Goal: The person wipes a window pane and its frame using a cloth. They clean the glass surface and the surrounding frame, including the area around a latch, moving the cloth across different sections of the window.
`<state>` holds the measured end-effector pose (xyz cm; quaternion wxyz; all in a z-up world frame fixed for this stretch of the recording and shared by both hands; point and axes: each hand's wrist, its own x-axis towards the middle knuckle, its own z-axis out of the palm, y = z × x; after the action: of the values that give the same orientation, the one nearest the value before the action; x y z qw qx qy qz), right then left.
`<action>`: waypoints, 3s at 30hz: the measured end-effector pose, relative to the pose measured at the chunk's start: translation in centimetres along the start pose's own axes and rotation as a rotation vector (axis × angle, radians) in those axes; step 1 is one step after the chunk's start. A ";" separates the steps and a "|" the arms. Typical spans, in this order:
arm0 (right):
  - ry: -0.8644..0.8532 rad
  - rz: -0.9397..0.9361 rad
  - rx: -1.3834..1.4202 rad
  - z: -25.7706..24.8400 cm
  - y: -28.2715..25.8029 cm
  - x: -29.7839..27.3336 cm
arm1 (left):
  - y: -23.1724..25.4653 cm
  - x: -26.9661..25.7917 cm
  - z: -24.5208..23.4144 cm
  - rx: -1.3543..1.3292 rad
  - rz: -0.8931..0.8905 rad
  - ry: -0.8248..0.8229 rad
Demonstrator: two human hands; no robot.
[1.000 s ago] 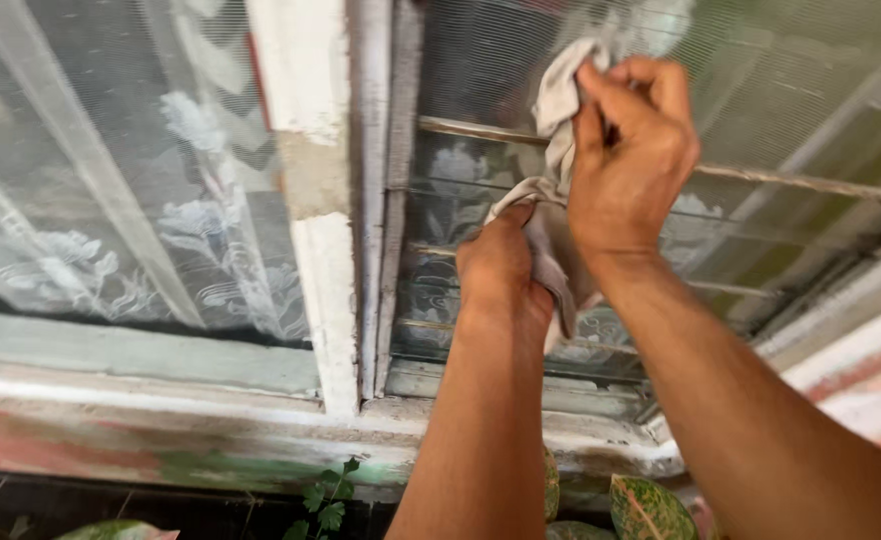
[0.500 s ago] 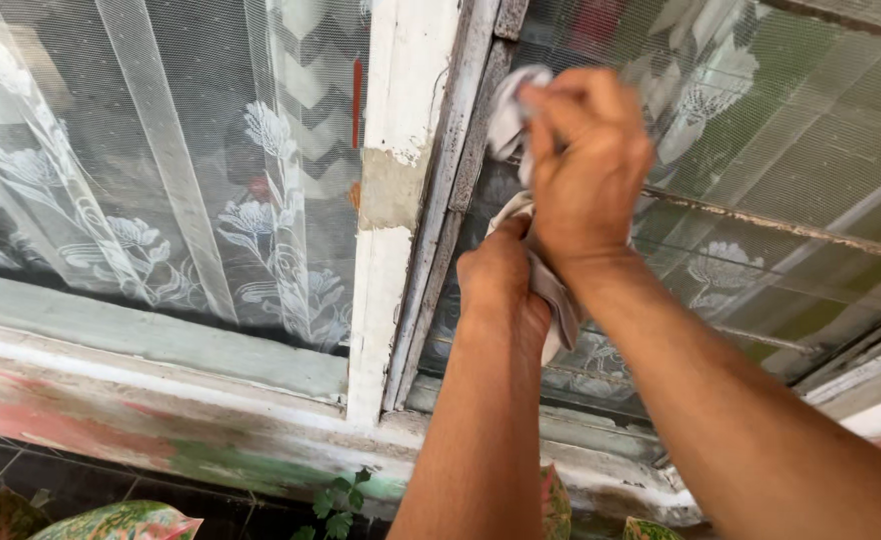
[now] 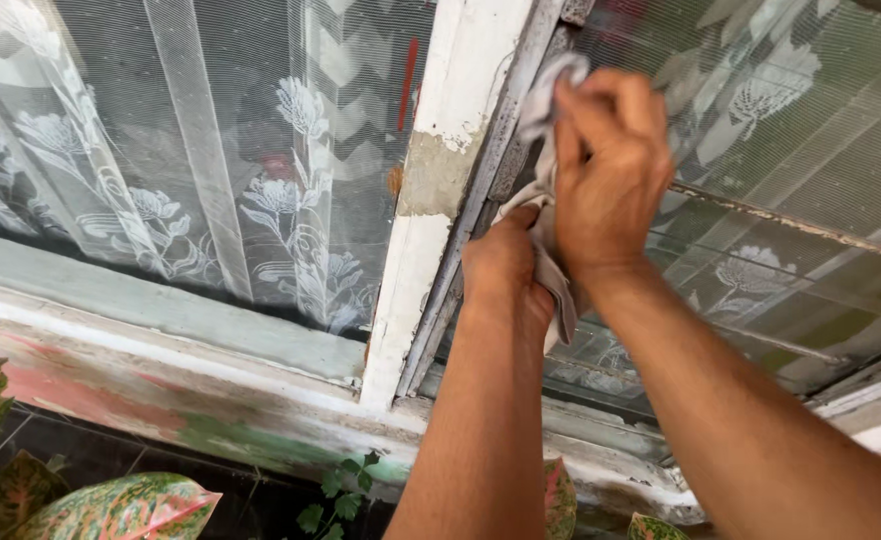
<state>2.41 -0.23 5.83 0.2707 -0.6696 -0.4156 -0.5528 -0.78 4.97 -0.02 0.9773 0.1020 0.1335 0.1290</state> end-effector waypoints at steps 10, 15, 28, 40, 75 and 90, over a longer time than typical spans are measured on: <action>0.024 0.050 0.026 -0.2 0.1 2.2 | 1.8 -1.3 1.2 0.065 0.018 0.099; -0.159 0.067 0.009 -0.4 -1.0 -2.7 | 0.4 0.0 -0.7 0.057 0.032 0.087; -0.144 0.081 0.060 -1.5 -1.6 -2.6 | -0.1 0.0 -1.4 0.091 0.056 0.088; 0.114 0.482 0.076 -7.6 4.4 -4.9 | -5.5 0.6 0.2 0.251 -0.010 0.081; 0.343 0.578 -0.322 -16.8 15.5 -11.5 | -21.1 -0.6 5.9 0.521 -0.178 0.072; 0.598 0.938 -0.320 -19.2 21.2 -12.6 | -26.5 -0.6 7.5 0.563 -0.246 0.072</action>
<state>10.10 -29.96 0.40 0.4878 -0.6295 0.1090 -0.5949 6.81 -21.47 1.02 0.9137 0.3470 0.2097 -0.0287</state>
